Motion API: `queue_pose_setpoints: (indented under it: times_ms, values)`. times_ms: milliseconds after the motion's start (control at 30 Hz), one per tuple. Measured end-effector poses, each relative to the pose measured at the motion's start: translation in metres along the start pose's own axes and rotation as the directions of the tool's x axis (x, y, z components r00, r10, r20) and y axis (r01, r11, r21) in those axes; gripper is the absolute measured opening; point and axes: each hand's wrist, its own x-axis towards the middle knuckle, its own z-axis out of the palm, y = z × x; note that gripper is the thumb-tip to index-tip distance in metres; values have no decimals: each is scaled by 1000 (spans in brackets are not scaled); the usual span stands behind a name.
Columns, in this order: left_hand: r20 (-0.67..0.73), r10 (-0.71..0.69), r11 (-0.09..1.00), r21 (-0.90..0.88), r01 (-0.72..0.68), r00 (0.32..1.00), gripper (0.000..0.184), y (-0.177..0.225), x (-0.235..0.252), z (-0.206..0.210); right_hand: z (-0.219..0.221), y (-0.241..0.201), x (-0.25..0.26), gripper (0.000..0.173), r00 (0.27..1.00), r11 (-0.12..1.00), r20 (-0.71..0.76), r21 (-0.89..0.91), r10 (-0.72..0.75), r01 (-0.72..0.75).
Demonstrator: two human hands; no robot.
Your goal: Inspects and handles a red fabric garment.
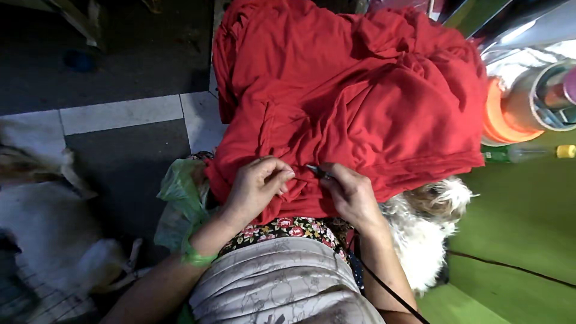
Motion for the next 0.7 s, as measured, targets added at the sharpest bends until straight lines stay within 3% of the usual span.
queue_pose_setpoints:
  times_ms: [100, 233, 467, 700]
  values:
    - [-61, -157, 987, -56, 154, 986, 11, 1, 2, -12, -16, 11, -9, 27, 985, 927, 18, 335, 173, -169]
    - [-65, -187, 980, -86, 181, 980, 11, -2, -1, -14, -19, 28, -23, 30, 974, 770, -80, 628, 213, -117]
    - [-32, 33, 994, 105, -29, 999, 18, -6, -1, -8, -15, 30, -32, 9, 989, 874, -118, 486, 90, -21]
    - [92, 142, 937, 309, -164, 986, 9, -13, 5, 6, -10, 31, -29, 7, 992, 903, -96, 428, 77, -29]
